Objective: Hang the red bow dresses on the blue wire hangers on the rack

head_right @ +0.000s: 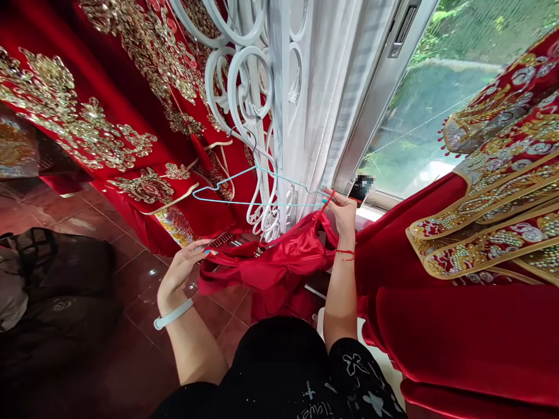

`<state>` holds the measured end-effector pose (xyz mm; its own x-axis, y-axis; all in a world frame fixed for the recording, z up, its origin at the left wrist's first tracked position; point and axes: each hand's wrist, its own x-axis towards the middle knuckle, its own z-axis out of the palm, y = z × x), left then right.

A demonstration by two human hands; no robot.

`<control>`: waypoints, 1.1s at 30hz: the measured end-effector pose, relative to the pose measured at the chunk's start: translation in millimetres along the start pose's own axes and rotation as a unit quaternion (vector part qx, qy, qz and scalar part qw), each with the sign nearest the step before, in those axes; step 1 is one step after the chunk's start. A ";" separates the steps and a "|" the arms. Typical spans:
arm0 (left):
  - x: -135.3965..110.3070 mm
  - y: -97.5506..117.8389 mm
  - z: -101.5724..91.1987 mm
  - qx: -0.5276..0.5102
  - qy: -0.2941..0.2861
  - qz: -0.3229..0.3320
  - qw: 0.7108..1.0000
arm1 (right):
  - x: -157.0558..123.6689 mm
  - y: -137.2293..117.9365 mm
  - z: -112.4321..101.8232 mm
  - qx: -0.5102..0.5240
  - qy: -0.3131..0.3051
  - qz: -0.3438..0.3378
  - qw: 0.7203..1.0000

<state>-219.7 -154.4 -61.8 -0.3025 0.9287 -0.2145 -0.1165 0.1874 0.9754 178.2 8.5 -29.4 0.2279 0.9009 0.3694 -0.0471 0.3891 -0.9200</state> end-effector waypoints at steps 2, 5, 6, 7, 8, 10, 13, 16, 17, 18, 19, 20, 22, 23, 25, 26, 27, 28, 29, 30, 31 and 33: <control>-2.6 5.1 5.5 -0.031 -0.027 0.003 0.999 | -0.5 -13.9 10.7 -0.038 -0.028 -0.007 0.999; -1.3 6.0 15.0 -0.056 -0.028 0.055 0.997 | -3.8 -28.2 30.2 -0.086 -0.066 -0.017 0.994; -0.4 5.0 17.8 -0.055 -0.019 0.078 0.995 | -5.1 -30.9 36.9 -0.099 -0.074 -0.018 0.992; 0.5 3.6 20.0 -0.051 -0.009 0.101 0.994 | -6.5 -32.8 43.2 -0.109 -0.080 -0.017 0.991; 1.1 2.1 21.5 -0.046 0.001 0.119 0.992 | -8.1 -33.9 49.0 -0.117 -0.085 -0.015 0.989; 1.7 -1.4 22.2 -0.038 0.013 0.145 0.989 | -12.3 -35.0 58.1 -0.121 -0.099 -0.010 0.988; 1.9 -6.9 17.8 -0.024 0.013 0.166 0.986 | -20.8 -36.2 63.8 -0.111 -0.144 0.011 0.983; 2.8 -11.8 11.7 -0.010 0.024 0.182 0.983 | -28.4 -37.7 61.9 -0.115 -0.177 0.018 0.977; 3.4 -13.1 10.4 -0.005 0.038 0.186 0.982 | -29.9 -38.1 60.6 -0.119 -0.179 0.014 0.976; 4.0 -14.2 9.8 0.000 0.057 0.187 0.981 | -30.9 -38.6 59.4 -0.123 -0.181 0.012 0.976; 4.8 -15.3 9.6 0.005 0.080 0.187 0.979 | -31.4 -39.1 58.3 -0.125 -0.186 0.013 0.975; 5.7 -16.3 9.8 0.011 0.103 0.186 0.977 | -31.6 -39.8 57.6 -0.126 -0.193 0.015 0.973; 7.6 -19.1 10.3 0.020 0.146 0.179 0.973 | -31.7 -42.4 56.5 -0.134 -0.207 0.013 0.969; 8.7 -20.9 10.1 0.023 0.167 0.176 0.970 | -31.8 -44.2 56.2 -0.144 -0.211 0.007 0.967; 10.5 -25.1 8.0 0.024 0.203 0.162 0.965 | -31.9 -48.8 55.7 -0.178 -0.209 -0.019 0.961; 11.1 -27.2 6.2 0.022 0.216 0.155 0.964 | -31.9 -51.2 55.5 -0.199 -0.204 -0.037 0.958; 11.4 -29.1 4.0 0.020 0.223 0.149 0.963 | -31.7 -53.4 55.4 -0.225 -0.197 -0.056 0.953; 11.4 -30.6 1.6 0.017 0.224 0.146 0.963 | -31.4 -55.1 55.6 -0.256 -0.185 -0.078 0.945; 11.1 -31.7 -0.5 0.016 0.221 0.147 0.964 | -31.0 -56.3 55.9 -0.293 -0.171 -0.100 0.936; 10.5 -32.2 -2.3 0.017 0.215 0.152 0.965 | -30.4 -56.8 56.4 -0.331 -0.152 -0.120 0.924; 9.8 -32.3 -3.4 0.021 0.209 0.159 0.965 | -29.9 -56.7 57.1 -0.366 -0.131 -0.135 0.911; 8.0 -31.7 -3.9 0.036 0.203 0.168 0.964 | -28.9 -54.4 58.9 -0.410 -0.088 -0.153 0.895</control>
<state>-222.1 -154.1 -94.7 -0.6595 0.7413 0.1249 0.1133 -0.0663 0.9914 116.9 -27.4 17.6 -0.0513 0.8210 0.5686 0.7374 0.4151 -0.5329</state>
